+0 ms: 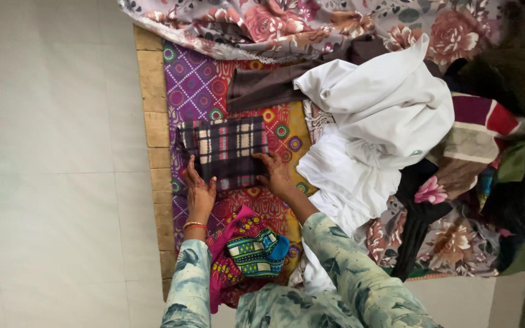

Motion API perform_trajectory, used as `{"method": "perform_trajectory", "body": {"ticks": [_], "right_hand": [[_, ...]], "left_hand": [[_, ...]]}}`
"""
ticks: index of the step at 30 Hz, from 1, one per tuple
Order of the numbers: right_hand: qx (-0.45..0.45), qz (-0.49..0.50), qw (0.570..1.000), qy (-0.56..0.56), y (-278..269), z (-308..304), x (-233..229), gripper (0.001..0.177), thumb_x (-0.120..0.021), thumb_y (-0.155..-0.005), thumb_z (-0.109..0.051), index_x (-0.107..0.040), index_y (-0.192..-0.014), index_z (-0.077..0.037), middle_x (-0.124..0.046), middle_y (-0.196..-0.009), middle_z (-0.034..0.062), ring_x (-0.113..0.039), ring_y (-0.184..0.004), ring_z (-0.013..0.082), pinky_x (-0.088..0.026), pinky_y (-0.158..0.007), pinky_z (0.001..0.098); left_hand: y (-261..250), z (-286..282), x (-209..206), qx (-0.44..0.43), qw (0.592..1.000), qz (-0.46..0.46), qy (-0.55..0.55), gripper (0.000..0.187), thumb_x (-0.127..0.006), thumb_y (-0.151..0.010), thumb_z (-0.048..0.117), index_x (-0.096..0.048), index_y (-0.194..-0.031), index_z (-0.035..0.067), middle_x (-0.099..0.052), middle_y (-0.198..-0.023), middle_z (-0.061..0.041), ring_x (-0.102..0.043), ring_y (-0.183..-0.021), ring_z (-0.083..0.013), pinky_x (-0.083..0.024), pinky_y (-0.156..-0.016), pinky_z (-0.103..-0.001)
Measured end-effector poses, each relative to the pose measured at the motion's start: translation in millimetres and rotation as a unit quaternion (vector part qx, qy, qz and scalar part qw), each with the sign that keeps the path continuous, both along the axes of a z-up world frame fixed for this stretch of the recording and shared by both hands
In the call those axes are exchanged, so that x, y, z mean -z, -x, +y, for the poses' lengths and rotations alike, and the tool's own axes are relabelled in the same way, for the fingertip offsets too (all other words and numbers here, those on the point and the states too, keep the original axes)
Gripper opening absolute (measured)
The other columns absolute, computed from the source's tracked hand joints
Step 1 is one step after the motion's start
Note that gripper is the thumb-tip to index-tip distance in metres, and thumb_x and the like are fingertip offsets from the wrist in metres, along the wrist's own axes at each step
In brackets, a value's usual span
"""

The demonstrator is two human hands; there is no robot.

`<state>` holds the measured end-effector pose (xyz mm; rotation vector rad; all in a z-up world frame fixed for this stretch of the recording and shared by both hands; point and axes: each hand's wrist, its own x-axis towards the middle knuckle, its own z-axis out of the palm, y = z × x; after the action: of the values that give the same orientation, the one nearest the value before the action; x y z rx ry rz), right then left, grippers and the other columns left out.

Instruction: The person picks up a dark garment from the floor and then folds a plaid scarf, a white polo shirt, and green trousers on a bed.

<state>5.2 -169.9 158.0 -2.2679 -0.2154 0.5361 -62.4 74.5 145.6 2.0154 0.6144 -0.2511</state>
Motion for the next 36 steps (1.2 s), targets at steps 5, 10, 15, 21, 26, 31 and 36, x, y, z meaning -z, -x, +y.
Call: {"method": "perform_trajectory", "body": {"ticks": [5,10,15,21,26,31,36], "right_hand": [[0.031,-0.098,0.994,0.026,13.7,-54.6,5.1,0.049,-0.071,-0.083,-0.006,-0.061,-0.130,-0.017,-0.055,-0.142,0.0183,-0.052,-0.131,0.0402,-0.045,-0.112,0.0482],[0.029,-0.161,0.953,0.256,48.5,-129.2,3.5,0.050,-0.081,-0.075,-0.013,-0.069,-0.122,-0.021,-0.036,-0.155,0.0227,-0.035,-0.144,0.0456,-0.032,-0.112,0.0584],[0.073,-0.080,0.945,0.309,67.7,-182.8,4.0,0.065,-0.084,-0.073,-0.018,-0.062,-0.134,-0.013,-0.018,-0.168,0.0204,-0.026,-0.151,0.0463,-0.030,-0.118,0.0531],[0.164,-0.067,0.952,0.251,59.4,-218.4,20.0,0.068,-0.086,-0.073,-0.021,-0.062,-0.136,-0.018,-0.022,-0.157,0.0334,-0.030,-0.143,0.0511,-0.031,-0.116,0.0494],[0.035,-0.144,0.969,0.198,79.5,-238.5,24.4,0.076,-0.088,-0.070,-0.022,-0.057,-0.136,-0.001,-0.061,-0.132,0.0266,-0.052,-0.127,0.0416,-0.043,-0.104,0.0483],[0.182,-0.061,0.981,0.020,100.9,-222.4,-1.4,0.041,-0.087,-0.079,-0.026,-0.065,-0.109,-0.008,-0.072,-0.102,0.0134,-0.070,-0.090,0.0255,-0.056,-0.081,0.0364],[0.287,0.034,0.954,-0.076,113.3,-222.2,-37.2,0.036,-0.088,-0.084,-0.026,-0.061,-0.094,-0.004,-0.059,-0.082,0.0075,-0.050,-0.071,0.0161,-0.046,-0.063,0.0354]], "left_hand": [[6.7,-22.7,-10.7,0.029,0.984,-0.063,-0.166,0.101,-0.077,-0.089,0.019,-0.009,-0.164,0.012,-0.020,-0.158,-0.033,-0.027,-0.147,-0.0538,-0.029,-0.120,-0.054],[36.4,-59.8,-6.8,0.042,0.968,0.010,-0.247,0.107,-0.077,-0.085,0.034,-0.008,-0.165,0.016,-0.012,-0.167,-0.026,-0.016,-0.153,-0.0488,-0.019,-0.121,-0.067],[61.6,-87.3,-4.2,0.057,0.958,0.012,-0.281,0.109,-0.069,-0.086,0.056,-0.006,-0.165,0.017,-0.001,-0.170,-0.023,0.000,-0.157,-0.0450,-0.007,-0.116,-0.077],[53.6,-111.3,-12.2,0.091,0.943,0.013,-0.319,0.101,-0.058,-0.090,0.059,-0.008,-0.166,0.015,0.002,-0.171,-0.022,0.002,-0.158,-0.0434,0.003,-0.116,-0.075],[51.5,-130.7,-13.5,0.125,0.933,-0.021,-0.336,0.100,-0.057,-0.093,0.056,-0.010,-0.168,0.011,-0.004,-0.174,-0.021,-0.001,-0.160,-0.0394,0.002,-0.120,-0.072],[64.0,-181.2,3.5,0.150,0.952,-0.052,-0.262,0.102,-0.063,-0.090,0.061,-0.017,-0.162,0.008,-0.018,-0.168,-0.022,-0.010,-0.157,-0.0400,-0.006,-0.121,-0.067],[74.6,-259.6,12.1,0.219,0.963,-0.157,-0.022,0.104,-0.078,-0.085,0.045,-0.020,-0.159,0.001,-0.042,-0.151,-0.030,-0.042,-0.138,-0.0438,-0.034,-0.113,-0.049]]}}
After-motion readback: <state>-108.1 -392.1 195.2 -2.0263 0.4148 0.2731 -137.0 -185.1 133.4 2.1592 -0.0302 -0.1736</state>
